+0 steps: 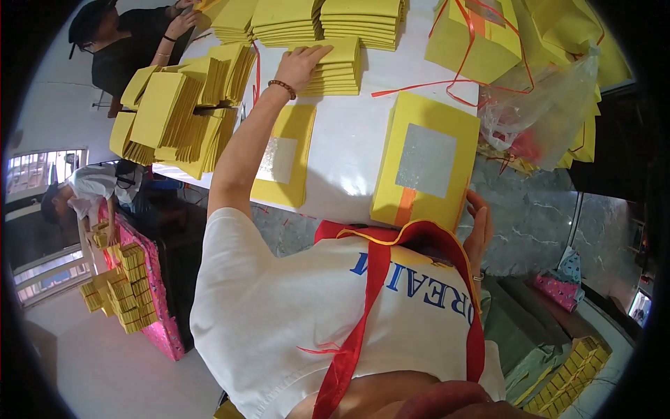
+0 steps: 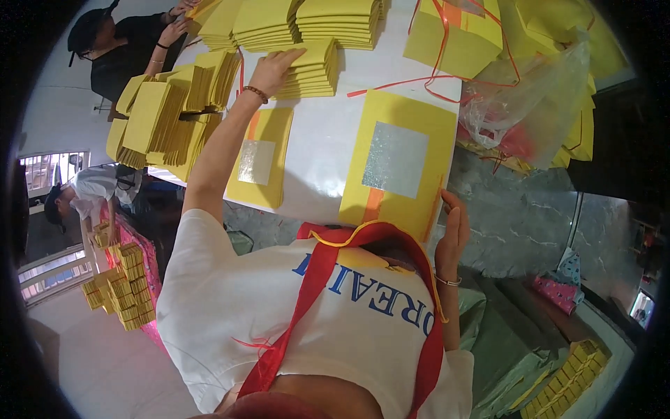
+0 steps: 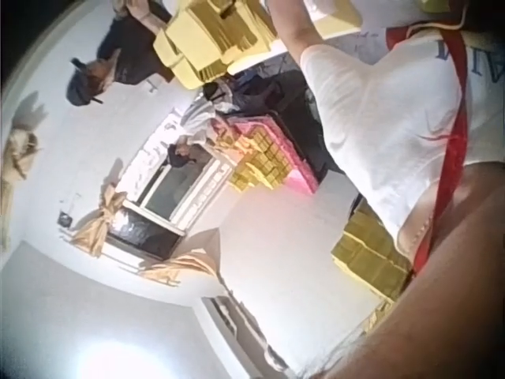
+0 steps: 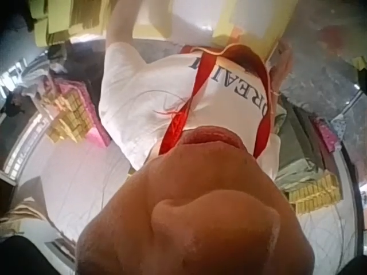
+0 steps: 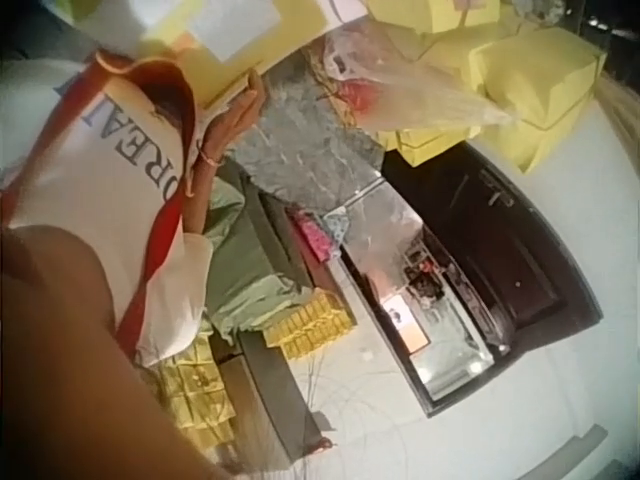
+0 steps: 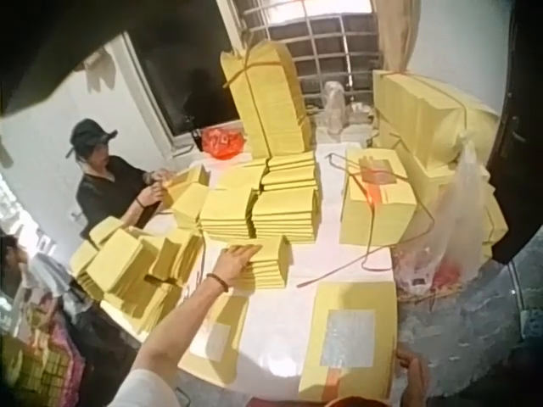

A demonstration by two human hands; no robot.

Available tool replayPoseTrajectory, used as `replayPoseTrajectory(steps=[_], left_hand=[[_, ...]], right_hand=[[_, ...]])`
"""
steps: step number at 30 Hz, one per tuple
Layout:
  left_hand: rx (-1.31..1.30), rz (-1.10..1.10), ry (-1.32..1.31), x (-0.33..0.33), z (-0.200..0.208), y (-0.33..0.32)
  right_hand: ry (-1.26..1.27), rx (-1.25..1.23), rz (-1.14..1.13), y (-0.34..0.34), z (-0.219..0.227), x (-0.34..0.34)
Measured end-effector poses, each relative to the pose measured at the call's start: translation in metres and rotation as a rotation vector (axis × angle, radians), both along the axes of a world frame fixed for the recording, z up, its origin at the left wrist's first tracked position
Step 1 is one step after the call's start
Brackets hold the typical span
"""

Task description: Folding yellow joss paper sheets with silver metallic squares at a workstation.

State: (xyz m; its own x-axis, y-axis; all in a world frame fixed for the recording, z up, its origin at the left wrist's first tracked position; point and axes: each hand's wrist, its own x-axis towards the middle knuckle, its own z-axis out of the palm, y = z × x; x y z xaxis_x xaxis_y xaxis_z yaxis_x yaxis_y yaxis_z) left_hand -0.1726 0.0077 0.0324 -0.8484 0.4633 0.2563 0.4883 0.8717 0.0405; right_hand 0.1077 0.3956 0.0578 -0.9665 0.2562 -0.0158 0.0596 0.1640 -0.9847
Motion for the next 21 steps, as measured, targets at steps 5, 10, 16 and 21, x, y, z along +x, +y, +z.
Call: replayPoseTrajectory(steps=[5,10,16,21], left_hand=[[-0.218,0.049,-0.103,0.0,-0.013,0.0],[-0.18,0.094,-0.069,0.013,-0.031,0.0],[-0.165,0.045,-0.175,0.005,-0.008,0.003],[-0.196,0.047,-0.208,0.013,0.014,0.005]], right_hand=[[0.013,-0.028,0.002,-0.005,0.002,-0.007],[0.05,-0.064,0.019,-0.006,0.003,-0.01],[0.073,0.021,-0.019,0.002,0.003,-0.01],[0.109,0.062,-0.006,0.006,-0.006,-0.004]])
